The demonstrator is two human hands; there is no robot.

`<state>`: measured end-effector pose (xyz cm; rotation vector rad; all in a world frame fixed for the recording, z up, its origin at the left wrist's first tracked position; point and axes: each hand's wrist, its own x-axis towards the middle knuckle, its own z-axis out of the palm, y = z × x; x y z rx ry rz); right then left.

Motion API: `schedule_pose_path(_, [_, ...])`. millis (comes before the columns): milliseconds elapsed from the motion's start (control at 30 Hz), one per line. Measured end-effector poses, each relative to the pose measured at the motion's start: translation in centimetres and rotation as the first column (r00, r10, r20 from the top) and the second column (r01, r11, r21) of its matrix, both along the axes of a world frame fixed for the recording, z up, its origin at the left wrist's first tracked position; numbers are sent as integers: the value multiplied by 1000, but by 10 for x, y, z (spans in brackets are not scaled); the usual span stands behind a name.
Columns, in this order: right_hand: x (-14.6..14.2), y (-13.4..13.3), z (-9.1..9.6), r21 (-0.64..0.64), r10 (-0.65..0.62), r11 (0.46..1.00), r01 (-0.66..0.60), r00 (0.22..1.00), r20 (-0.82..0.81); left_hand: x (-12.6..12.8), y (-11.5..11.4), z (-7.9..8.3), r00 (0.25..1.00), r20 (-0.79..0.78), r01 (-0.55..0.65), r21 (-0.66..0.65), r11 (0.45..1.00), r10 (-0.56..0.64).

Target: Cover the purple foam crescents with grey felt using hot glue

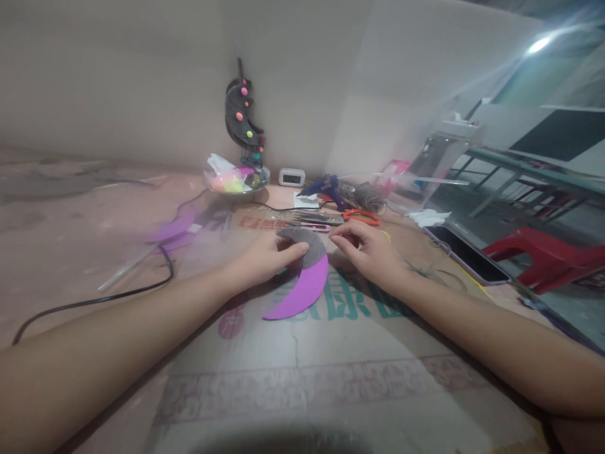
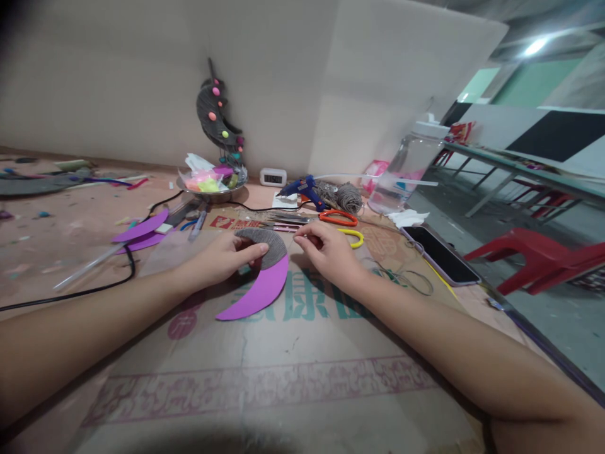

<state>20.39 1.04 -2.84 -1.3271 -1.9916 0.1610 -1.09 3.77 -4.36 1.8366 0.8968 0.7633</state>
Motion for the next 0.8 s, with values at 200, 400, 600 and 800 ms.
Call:
schedule_pose_path(200, [1,0,-1,23,20,1000,-20,1000,-10,-1,0,0,999,18,44,6,999,-45])
schedule_pose_path(400, [2,1,-3,29,37,999,-37,999,15,0,1,-2,999,28,36,-11,999,-36])
schedule_pose_path(600, [6,7,-8,-42,118,992,-119,992,-44,0,2,-2,999,-26,-28,-17,999,28])
schedule_pose_path(800, [5,0,-4,-137,24,987,-86,915,-402,0,4,-2,992,-26,-126,-33,991,126])
